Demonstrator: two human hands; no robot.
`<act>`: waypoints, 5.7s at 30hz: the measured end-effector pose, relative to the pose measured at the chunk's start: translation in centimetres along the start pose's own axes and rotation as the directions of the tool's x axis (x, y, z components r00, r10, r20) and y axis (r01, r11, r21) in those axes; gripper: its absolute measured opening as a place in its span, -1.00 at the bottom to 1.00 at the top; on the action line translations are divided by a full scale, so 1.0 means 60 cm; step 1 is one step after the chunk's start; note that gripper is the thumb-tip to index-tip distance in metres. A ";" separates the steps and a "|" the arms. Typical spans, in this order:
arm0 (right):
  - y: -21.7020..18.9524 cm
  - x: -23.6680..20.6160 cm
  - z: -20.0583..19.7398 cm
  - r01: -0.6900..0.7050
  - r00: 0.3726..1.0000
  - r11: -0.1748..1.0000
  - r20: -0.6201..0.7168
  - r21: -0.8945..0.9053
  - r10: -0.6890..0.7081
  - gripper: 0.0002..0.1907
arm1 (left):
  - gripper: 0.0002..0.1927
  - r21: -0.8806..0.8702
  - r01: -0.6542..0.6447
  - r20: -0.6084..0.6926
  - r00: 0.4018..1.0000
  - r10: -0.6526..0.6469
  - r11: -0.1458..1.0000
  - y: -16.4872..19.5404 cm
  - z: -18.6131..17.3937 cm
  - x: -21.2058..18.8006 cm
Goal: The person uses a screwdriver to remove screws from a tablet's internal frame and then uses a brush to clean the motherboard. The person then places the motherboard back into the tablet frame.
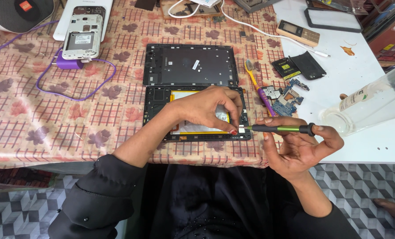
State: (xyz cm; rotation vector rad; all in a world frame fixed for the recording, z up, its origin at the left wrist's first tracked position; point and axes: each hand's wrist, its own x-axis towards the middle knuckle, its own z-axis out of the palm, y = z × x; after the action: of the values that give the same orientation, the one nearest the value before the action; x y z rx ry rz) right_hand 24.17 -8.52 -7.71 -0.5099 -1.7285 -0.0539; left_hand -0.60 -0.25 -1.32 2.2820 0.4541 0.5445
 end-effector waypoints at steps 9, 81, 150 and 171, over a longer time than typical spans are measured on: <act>-0.012 0.010 0.000 -0.076 0.997 0.997 0.014 0.020 0.076 -0.52 | -0.81 0.085 0.009 -0.001 1.000 -0.009 0.996 -0.003 0.003 0.002; -0.018 0.063 0.000 -0.313 0.890 0.904 0.423 0.291 0.172 -0.32 | -0.82 0.125 -0.035 -0.034 0.999 0.040 0.992 -0.009 -0.002 0.003; -0.001 0.112 0.004 -0.504 0.757 0.807 0.607 0.308 0.242 -0.34 | -0.88 0.427 0.850 -0.836 0.501 -0.224 0.308 -0.075 -0.070 -0.040; 0.167 0.168 0.139 -0.468 0.863 0.855 0.324 0.223 0.388 -0.19 | -0.90 0.483 0.784 -0.815 0.565 -0.127 0.390 -0.070 -0.052 -0.029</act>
State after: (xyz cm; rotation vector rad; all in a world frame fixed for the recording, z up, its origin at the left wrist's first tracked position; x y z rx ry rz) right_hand 18.79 6.18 -2.51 -0.6956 -1.8015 0.6179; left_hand -4.32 3.53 -2.82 2.4446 2.1663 0.9724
